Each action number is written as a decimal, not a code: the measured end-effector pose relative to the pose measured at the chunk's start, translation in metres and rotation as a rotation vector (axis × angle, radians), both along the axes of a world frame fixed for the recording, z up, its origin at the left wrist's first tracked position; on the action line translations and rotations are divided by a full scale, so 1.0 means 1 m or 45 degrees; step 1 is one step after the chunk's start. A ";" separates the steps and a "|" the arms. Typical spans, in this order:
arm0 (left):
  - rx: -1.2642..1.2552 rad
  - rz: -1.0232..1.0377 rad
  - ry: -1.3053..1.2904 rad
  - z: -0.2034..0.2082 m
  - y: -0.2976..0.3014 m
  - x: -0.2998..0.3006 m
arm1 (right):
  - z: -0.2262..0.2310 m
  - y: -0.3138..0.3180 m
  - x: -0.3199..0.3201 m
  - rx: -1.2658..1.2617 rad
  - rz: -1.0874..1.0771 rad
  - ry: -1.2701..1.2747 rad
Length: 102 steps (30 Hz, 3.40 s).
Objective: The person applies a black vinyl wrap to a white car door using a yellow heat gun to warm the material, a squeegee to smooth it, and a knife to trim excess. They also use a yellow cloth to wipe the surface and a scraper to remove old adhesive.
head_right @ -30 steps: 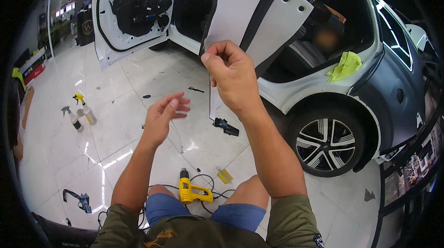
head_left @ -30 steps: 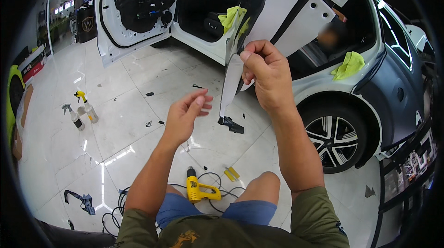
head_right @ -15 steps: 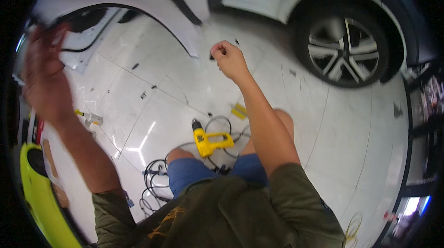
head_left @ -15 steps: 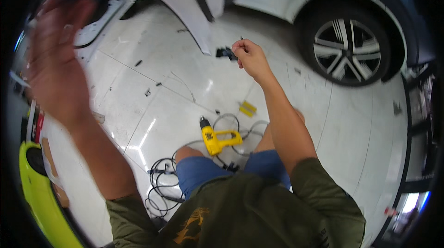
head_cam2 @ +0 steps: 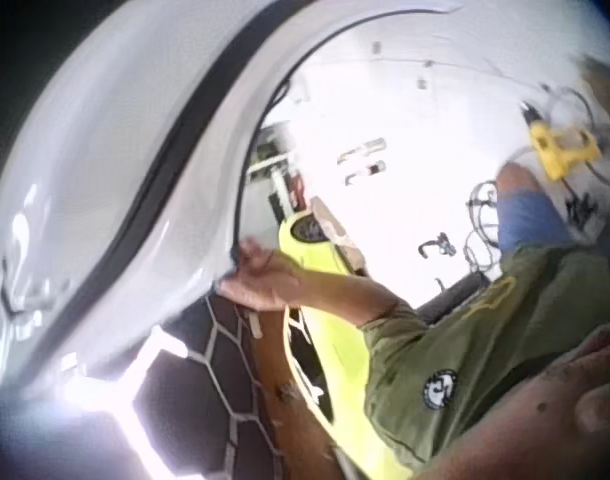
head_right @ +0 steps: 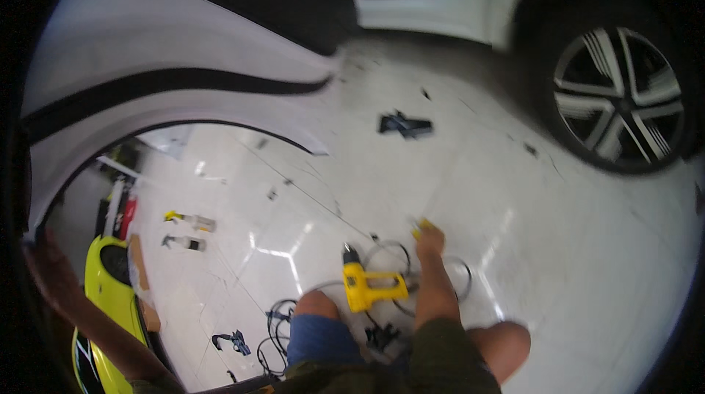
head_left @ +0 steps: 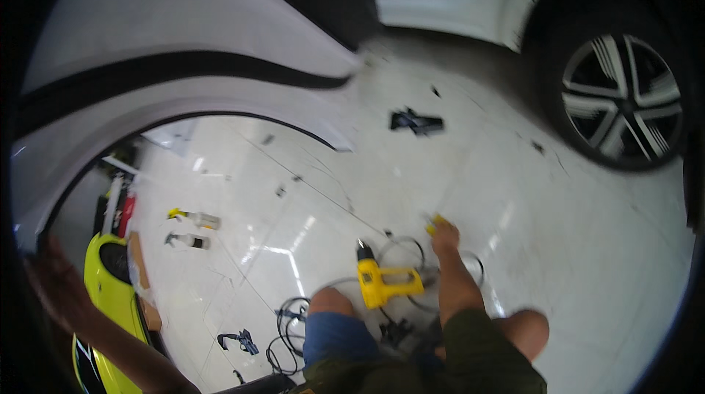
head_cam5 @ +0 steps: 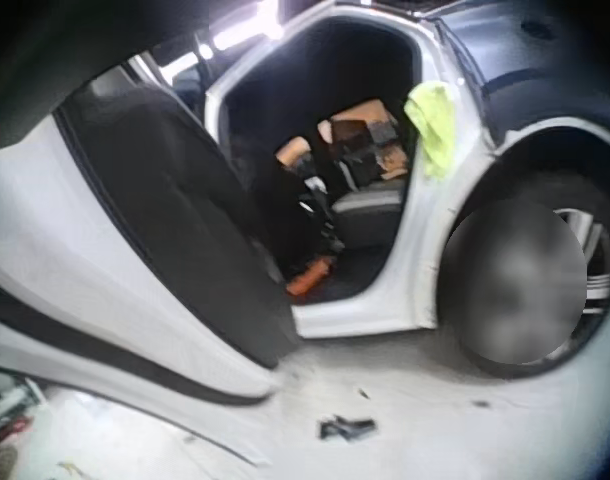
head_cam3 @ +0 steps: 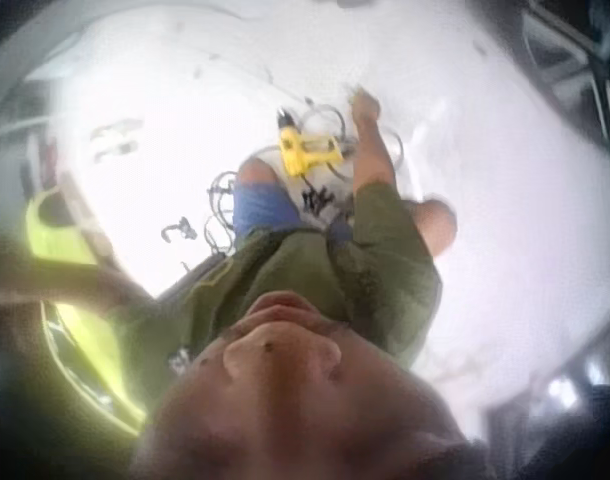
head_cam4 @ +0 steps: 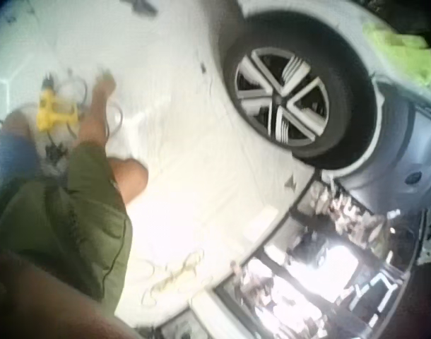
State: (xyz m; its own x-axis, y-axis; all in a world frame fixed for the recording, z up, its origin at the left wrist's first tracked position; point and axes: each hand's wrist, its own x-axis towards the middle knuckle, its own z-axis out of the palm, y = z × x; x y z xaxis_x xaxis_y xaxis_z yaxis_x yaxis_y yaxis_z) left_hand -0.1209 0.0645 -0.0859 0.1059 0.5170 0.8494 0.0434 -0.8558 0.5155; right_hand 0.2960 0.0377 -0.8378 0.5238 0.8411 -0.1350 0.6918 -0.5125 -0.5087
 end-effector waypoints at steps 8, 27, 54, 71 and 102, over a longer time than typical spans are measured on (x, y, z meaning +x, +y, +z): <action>-0.107 -0.337 -0.044 -0.037 -0.008 0.082 | -0.020 -0.004 -0.027 -0.293 -0.066 0.021; -1.164 -2.656 -1.612 -0.081 -0.018 0.165 | 0.717 -0.152 -0.085 1.023 0.591 -0.019; -1.106 -2.510 -1.578 -0.085 -0.018 0.183 | 0.783 -0.124 -0.180 0.774 0.879 -1.990; -1.073 -2.567 -1.603 -0.088 -0.015 0.186 | 0.774 -0.117 -0.185 0.855 0.807 -1.892; -1.012 -2.568 -1.563 -0.086 -0.012 0.187 | 0.769 -0.118 -0.176 0.849 0.835 -1.906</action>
